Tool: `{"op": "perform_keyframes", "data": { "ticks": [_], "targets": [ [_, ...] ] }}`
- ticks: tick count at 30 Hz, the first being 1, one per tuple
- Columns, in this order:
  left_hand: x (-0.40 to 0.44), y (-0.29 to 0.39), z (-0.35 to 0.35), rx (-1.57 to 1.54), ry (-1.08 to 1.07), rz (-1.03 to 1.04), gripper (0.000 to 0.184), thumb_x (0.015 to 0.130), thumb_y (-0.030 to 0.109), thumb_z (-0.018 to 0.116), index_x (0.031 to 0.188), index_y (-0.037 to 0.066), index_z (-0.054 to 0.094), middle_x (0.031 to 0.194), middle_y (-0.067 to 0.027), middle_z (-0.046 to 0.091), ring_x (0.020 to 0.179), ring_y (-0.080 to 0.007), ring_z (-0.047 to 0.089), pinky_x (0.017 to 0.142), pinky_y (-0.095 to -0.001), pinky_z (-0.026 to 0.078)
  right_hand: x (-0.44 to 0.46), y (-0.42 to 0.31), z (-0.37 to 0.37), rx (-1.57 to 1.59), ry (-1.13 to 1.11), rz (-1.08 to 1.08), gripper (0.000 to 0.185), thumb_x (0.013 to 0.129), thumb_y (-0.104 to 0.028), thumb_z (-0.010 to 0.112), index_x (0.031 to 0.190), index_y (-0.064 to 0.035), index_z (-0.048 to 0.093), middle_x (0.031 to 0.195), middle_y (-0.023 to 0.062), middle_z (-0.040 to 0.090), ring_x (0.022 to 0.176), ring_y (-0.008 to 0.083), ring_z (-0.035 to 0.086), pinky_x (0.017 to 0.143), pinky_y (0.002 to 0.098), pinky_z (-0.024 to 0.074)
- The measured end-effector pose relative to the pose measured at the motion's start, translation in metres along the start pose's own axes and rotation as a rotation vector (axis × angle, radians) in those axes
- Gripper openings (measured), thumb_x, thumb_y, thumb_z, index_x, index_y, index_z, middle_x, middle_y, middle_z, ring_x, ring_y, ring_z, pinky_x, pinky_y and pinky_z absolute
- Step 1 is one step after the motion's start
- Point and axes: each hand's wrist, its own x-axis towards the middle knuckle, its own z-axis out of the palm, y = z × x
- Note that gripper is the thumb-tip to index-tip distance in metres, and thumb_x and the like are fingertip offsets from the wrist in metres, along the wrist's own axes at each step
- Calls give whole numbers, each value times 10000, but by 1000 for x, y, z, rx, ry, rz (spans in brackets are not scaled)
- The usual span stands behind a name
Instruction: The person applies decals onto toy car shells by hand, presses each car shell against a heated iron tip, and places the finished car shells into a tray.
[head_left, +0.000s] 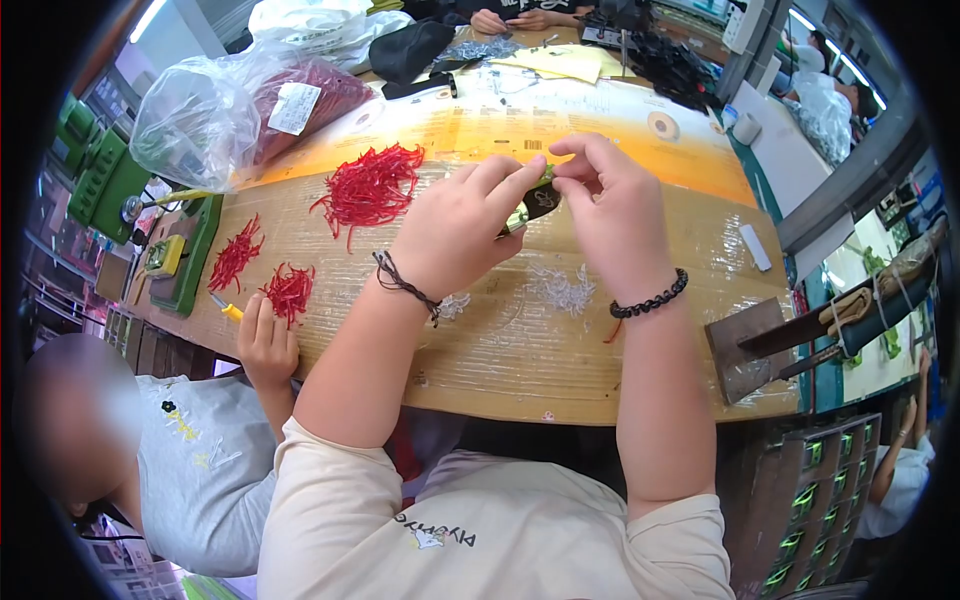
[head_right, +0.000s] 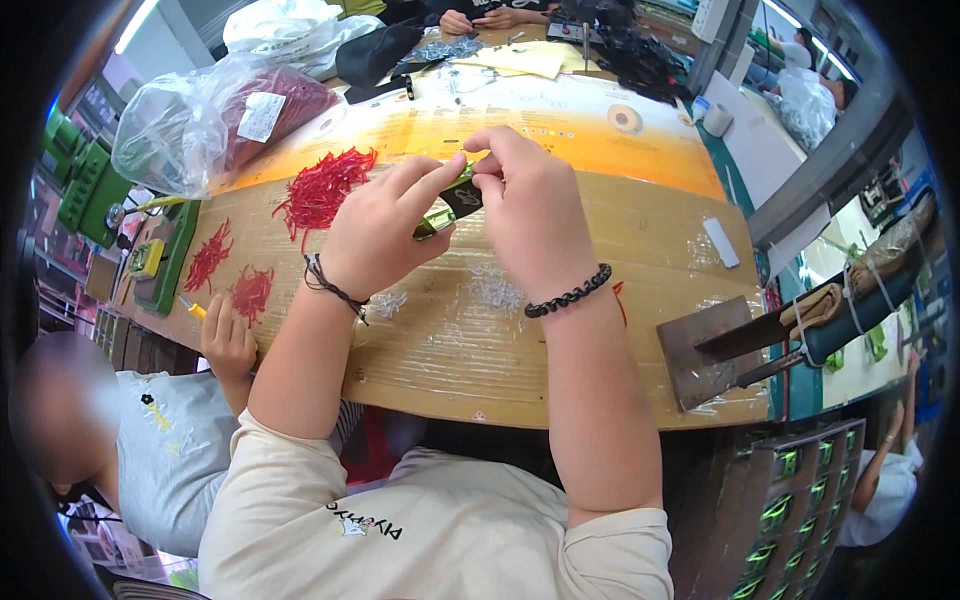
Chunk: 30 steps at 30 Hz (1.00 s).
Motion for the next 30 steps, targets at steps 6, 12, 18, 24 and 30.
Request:
{"op": "perform_keyframes", "data": {
  "ticks": [6,12,18,24,30],
  "targets": [
    [1,1,-7,-2,-43,77,661,681,141,753,1300,134,520,1105,-66,593,949,-259,616,779,-353,520,4,6,-18,157,-157,166,106,781,53,642,878,13,625,782,117,675,732,187,661,689,293,525],
    [3,6,-5,-90,-12,75,654,685,129,753,1298,142,523,1114,-75,601,966,-281,617,791,-367,524,5,8,-26,149,-229,290,55,785,18,670,822,17,629,762,90,669,738,147,643,701,271,513],
    [4,6,-6,-185,-51,26,592,672,102,765,1219,137,541,1088,-82,613,964,-291,620,783,-370,525,6,9,-25,222,-222,325,53,800,-19,689,816,-1,642,758,50,657,729,116,608,685,256,496],
    [4,9,-6,-350,8,-135,593,675,119,788,1207,122,525,1020,-89,624,878,-249,636,757,-326,520,7,4,-23,410,-183,417,103,838,-109,698,891,-33,652,856,22,657,779,83,584,689,237,475],
    [3,13,-11,-599,18,-329,631,691,86,795,1240,94,484,950,-89,626,828,-141,622,721,-273,512,4,-5,-15,816,-148,580,171,905,-246,655,971,-89,645,918,-1,651,849,62,580,704,221,460]
  ]
}}
